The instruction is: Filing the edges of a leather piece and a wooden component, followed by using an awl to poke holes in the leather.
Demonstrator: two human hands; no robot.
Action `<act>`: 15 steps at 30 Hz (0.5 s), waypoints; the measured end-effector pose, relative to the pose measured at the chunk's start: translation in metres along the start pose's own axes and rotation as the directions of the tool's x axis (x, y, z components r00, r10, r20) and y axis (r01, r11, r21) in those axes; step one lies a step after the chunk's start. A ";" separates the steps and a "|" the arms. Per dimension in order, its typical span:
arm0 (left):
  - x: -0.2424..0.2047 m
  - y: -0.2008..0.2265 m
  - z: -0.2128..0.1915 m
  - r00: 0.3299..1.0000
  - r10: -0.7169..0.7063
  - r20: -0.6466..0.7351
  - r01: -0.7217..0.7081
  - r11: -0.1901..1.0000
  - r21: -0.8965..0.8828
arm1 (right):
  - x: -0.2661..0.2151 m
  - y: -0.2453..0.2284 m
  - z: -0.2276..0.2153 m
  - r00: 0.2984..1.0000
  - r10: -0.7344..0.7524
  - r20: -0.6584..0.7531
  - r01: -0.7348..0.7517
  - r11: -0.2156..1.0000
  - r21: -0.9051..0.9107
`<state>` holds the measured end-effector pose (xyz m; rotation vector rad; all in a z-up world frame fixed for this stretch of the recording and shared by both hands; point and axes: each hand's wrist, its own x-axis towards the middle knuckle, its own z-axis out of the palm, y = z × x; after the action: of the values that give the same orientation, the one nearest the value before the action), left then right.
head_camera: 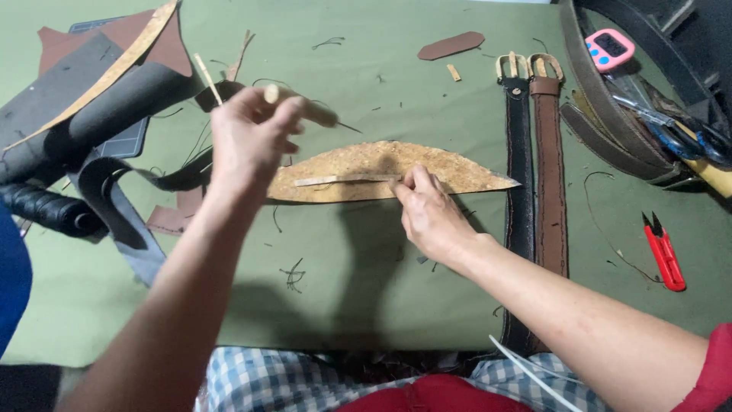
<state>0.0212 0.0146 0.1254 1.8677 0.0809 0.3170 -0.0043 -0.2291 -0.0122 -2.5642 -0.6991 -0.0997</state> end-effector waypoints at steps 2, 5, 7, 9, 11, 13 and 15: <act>-0.014 -0.001 0.008 0.999 -0.024 0.028 0.026 0.997 -0.070 | 0.000 -0.004 -0.001 1.000 0.021 0.017 -0.021 1.000 -0.004; -0.024 -0.004 0.022 0.996 -0.061 0.068 0.066 0.995 -0.081 | -0.003 -0.007 -0.002 0.999 0.048 0.023 -0.047 0.999 -0.027; -0.029 -0.003 0.029 0.994 -0.081 0.070 0.083 0.996 -0.020 | -0.003 -0.006 0.001 0.999 0.049 0.018 -0.048 0.998 -0.041; -0.034 0.003 0.035 0.992 -0.073 0.101 0.068 0.997 0.048 | -0.003 -0.002 0.005 0.998 0.054 0.024 -0.053 0.998 -0.036; -0.034 0.005 0.036 0.991 -0.048 0.123 0.036 0.995 0.098 | -0.003 -0.001 0.006 0.998 0.058 0.025 -0.057 0.998 -0.027; -0.033 0.005 0.040 0.989 -0.025 0.147 0.003 0.989 0.146 | -0.004 -0.002 0.005 0.998 0.062 0.027 -0.061 0.998 -0.018; -0.031 0.003 0.046 0.982 -0.039 0.186 -0.008 0.970 0.244 | -0.004 -0.005 0.003 0.997 0.069 0.028 -0.068 0.998 -0.016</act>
<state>0.0026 -0.0351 0.1093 2.1311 0.0043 0.1201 -0.0105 -0.2263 -0.0135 -2.6056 -0.6222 -0.0460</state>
